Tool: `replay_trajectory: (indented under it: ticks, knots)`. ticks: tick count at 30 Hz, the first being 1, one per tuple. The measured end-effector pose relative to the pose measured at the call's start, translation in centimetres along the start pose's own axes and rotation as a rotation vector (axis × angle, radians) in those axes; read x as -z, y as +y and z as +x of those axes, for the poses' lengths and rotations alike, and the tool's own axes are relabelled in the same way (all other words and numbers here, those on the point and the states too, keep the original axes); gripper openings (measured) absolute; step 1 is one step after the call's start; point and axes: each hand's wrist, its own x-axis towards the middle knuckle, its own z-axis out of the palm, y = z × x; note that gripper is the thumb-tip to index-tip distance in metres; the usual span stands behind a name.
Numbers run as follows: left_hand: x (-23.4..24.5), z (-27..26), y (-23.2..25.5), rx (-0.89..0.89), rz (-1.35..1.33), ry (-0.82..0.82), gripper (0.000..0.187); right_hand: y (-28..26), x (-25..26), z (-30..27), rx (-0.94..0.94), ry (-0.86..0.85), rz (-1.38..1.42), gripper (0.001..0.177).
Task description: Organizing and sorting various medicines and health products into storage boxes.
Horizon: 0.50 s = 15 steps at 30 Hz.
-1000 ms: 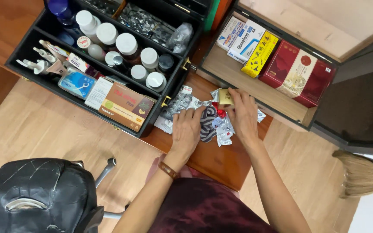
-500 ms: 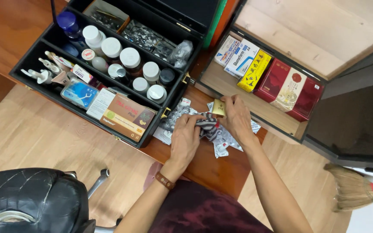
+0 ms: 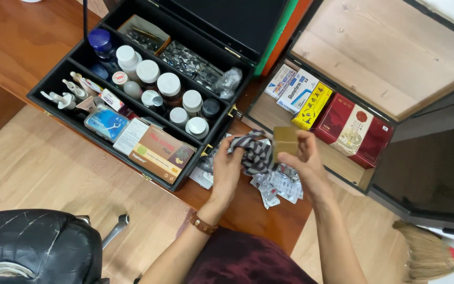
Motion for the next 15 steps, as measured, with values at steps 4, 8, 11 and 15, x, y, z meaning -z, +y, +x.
replay_trajectory:
  ticks: [4,8,11,15]
  knots:
    - [-1.9,-0.1,-0.5,0.259,-0.278,-0.089,0.031,1.1,-3.2,-1.6,0.095,-0.094,-0.126,0.072]
    - [-2.5,-1.4,1.8,0.190,-0.244,-0.187,0.042,0.0,-4.2,-2.0,0.130,0.146,-0.378,0.072]
    - [-3.2,-2.0,3.2,-0.007,-0.029,-0.268,0.053,-0.5,-3.9,-2.4,0.189,0.223,-0.584,0.068]
    - [-3.2,-1.0,2.1,-0.130,0.129,-0.380,0.079,-0.7,-3.1,-2.4,0.392,0.145,-0.694,0.063]
